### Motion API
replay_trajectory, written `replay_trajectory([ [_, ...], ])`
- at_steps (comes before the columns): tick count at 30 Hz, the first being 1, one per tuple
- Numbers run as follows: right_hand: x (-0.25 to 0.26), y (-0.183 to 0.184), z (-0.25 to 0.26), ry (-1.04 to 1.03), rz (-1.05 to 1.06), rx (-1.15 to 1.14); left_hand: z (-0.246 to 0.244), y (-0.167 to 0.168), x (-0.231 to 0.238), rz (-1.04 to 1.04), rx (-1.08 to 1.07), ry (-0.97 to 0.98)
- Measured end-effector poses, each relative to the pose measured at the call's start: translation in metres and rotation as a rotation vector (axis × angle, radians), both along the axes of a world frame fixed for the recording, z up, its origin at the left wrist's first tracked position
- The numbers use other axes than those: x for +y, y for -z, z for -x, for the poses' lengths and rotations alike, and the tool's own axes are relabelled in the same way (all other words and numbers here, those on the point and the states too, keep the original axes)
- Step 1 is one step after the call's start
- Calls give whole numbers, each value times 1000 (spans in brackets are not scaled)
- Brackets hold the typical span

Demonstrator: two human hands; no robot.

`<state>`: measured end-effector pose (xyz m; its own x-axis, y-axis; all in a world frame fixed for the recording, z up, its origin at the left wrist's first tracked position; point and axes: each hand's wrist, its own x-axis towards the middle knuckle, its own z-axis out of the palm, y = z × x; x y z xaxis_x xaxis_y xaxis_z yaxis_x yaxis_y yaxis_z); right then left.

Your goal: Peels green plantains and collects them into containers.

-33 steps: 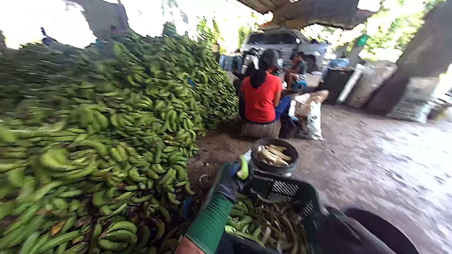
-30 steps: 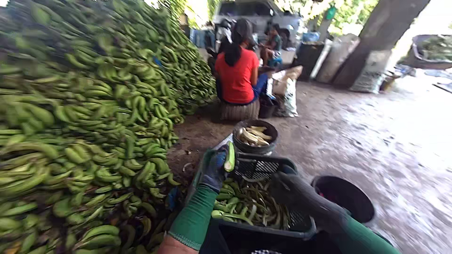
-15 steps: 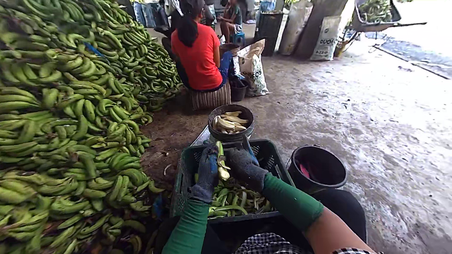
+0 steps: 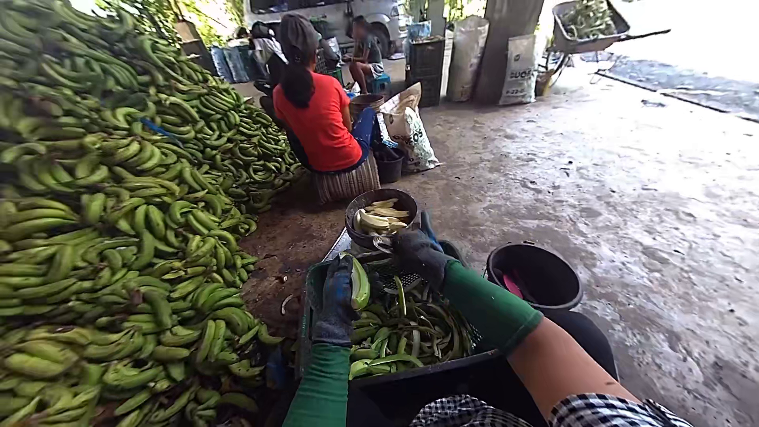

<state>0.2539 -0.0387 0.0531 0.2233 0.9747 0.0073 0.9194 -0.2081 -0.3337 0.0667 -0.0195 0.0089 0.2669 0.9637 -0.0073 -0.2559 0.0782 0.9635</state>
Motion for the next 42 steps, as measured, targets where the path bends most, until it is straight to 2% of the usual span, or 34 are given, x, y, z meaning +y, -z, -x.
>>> replay_trajectory([
  [2, -10, 8, 16, -72, 66, 7, 0, -2, 1, -93, 222, -148],
  [4, -27, 4, 43, -132, 145, 21, -4, 4, 3, -170, 310, -276],
  [10, -42, 18, 76, -120, 155, 46, -11, 12, 9, -320, 240, -468],
  [12, -34, 21, 72, -88, 118, 45, -13, 4, -1, -328, 311, -388],
  [16, -8, 21, 50, -92, 20, 67, -8, -19, -28, -246, 442, -101],
  [20, 16, 8, 34, -167, -30, -75, 1, -19, -28, -308, 482, 38],
  [24, 24, -25, 33, -122, 44, -83, 3, -18, -30, -235, 355, 157],
  [26, 21, -22, 30, -103, 10, -75, 6, -14, -19, -195, 228, 46],
  [29, 14, 6, 30, -146, -107, -59, 15, 0, 14, -137, -97, -162],
  [33, -14, 4, 67, -137, 35, 70, 17, 0, 26, -98, -381, -343],
  [35, -19, 9, 79, -120, 26, 134, 13, 0, 24, -101, -438, -409],
  [38, -14, 18, 90, -82, 23, 147, 10, -2, 16, -52, -396, -446],
  [42, -6, 19, 87, -103, 19, 114, 10, 6, 16, -39, -393, -348],
])
